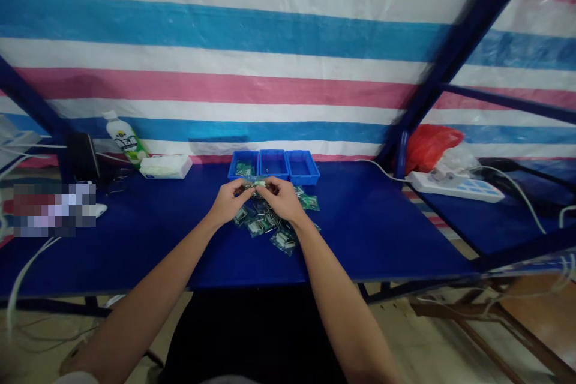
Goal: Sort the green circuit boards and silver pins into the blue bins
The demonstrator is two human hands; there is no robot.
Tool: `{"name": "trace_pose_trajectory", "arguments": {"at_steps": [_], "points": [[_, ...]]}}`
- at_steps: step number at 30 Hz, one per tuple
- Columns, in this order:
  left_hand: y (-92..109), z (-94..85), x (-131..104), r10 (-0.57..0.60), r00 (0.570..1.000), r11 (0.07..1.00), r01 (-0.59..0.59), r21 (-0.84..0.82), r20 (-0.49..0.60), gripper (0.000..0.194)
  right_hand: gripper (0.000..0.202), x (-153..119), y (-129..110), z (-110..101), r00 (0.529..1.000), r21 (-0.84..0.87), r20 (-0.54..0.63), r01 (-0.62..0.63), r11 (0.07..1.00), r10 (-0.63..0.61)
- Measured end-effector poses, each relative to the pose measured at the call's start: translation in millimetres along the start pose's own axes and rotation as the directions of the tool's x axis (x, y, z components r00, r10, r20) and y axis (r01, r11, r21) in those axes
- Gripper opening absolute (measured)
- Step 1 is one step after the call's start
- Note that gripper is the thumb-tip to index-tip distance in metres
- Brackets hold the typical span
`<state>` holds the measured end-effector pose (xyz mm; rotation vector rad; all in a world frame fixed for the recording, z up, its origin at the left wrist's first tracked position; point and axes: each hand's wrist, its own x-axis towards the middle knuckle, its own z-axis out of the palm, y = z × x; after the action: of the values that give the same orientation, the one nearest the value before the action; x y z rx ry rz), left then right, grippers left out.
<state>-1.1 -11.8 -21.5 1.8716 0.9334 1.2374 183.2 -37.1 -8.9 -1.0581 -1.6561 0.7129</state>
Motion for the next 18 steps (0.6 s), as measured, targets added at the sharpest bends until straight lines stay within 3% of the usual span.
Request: {"name": "trace_pose_trajectory", "arguments": {"at_steps": [7,18], "points": [[-5.9,-0.6,2.2,-0.076,0.996,0.984,0.082,-0.161,0.040,0.029,0.025,-0.6,7.9,-2.9,1.000,0.020,-0.001,0.020,1.000,-0.020],[-8.0,0.8,2.3,-0.092,0.996,0.982,0.092,-0.166,0.005,0.029,0.025,0.3,11.0,-8.2,0.996,-0.073,-0.025,0.083,0.994,-0.085]]}}
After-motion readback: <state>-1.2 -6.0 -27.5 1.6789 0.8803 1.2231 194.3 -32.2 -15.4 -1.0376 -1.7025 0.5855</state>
